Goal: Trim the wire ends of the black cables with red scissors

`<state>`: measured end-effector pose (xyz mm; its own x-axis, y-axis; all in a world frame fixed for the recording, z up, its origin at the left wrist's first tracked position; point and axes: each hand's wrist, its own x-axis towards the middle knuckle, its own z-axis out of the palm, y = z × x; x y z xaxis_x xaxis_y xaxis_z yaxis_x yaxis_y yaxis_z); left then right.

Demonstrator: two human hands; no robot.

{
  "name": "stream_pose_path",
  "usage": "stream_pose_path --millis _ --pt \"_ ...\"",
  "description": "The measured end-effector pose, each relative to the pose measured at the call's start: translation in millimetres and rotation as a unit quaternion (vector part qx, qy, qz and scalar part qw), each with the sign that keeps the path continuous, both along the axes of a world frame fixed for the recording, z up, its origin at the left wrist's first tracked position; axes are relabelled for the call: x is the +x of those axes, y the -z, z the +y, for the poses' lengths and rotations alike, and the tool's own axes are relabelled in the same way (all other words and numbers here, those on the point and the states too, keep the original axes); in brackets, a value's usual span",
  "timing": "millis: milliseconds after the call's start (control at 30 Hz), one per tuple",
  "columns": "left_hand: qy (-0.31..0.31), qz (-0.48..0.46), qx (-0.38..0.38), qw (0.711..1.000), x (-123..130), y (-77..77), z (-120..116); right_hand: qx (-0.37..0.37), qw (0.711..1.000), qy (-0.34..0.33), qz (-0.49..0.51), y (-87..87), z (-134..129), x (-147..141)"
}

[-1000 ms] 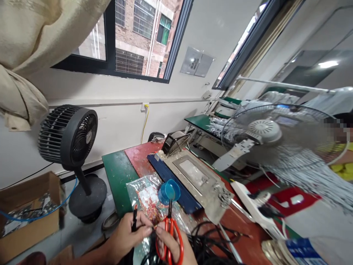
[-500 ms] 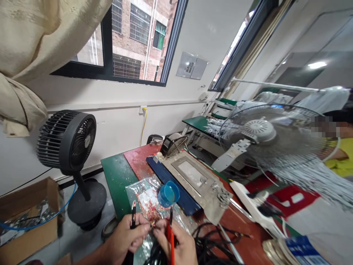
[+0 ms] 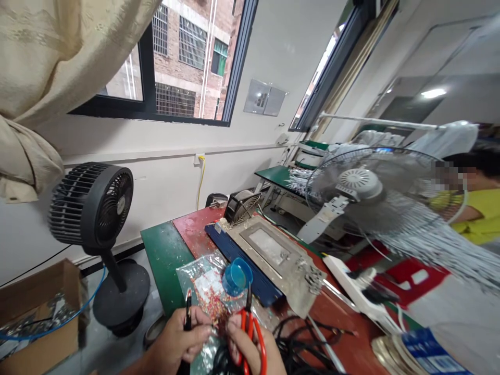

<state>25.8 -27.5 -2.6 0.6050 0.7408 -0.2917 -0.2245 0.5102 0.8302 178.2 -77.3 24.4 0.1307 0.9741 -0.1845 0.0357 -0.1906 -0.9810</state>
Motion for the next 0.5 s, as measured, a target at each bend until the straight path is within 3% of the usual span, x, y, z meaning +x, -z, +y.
stream_pose_path --millis 267,500 --pt "0.038 -0.014 -0.038 0.998 0.4 -4.8 0.7 -0.025 0.999 0.004 0.027 -6.2 0.3 -3.0" --pt "0.049 -0.009 -0.004 0.999 2.4 -1.1 0.4 -0.022 0.999 0.018 0.045 -6.6 -0.8 -5.8"
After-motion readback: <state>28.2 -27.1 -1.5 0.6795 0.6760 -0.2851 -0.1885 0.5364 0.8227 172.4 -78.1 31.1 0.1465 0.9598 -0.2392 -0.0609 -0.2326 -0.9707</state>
